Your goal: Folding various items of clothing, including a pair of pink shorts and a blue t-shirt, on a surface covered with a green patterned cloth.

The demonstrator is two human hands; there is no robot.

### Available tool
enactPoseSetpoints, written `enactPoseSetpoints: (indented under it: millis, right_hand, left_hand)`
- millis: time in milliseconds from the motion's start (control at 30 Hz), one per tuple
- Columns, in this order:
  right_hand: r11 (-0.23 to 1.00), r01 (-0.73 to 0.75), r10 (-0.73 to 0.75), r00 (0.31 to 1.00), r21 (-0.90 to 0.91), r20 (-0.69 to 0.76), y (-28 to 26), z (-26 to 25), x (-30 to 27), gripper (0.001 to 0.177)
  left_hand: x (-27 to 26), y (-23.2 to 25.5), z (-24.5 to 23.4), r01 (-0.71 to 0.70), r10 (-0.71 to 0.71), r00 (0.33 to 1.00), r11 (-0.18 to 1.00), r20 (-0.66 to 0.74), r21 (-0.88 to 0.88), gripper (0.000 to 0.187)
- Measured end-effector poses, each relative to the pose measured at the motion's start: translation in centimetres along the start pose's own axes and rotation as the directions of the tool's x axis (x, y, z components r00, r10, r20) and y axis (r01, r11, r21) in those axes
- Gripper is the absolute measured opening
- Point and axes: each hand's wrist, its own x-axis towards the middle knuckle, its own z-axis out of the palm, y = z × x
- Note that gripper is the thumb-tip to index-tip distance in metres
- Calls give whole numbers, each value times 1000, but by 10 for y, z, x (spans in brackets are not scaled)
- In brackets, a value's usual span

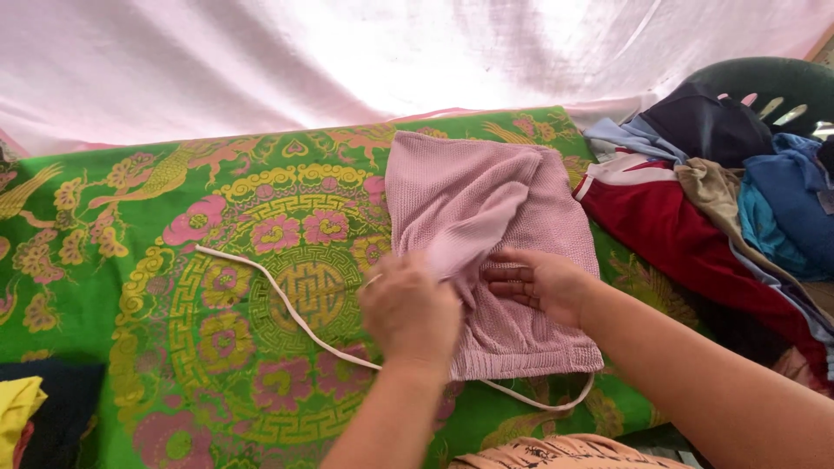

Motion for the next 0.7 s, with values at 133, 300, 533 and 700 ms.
enactPoseSetpoints:
  millis: [133, 300, 533, 700]
  right_hand:
    - [982, 16, -15, 1000, 190, -8, -10, -1, -4, 47]
    - [940, 238, -220, 971, 247, -97, -6, -29, 23, 52]
    - [921, 374, -354, 921, 109, -162, -28, -35, 43, 84]
    - [913, 401, -406, 911, -79, -64, -52, -46, 89, 79]
  left_hand:
    - [-14, 19, 42, -439, 437, 897, 898, -63, -21, 33]
    - [-34, 3, 106, -703, 699, 711, 708, 71, 68, 57]
    - [-30, 13, 69, -612, 594, 720, 787, 358, -76, 41]
    - [-33, 8, 77, -620, 630, 704, 770, 328, -148, 29]
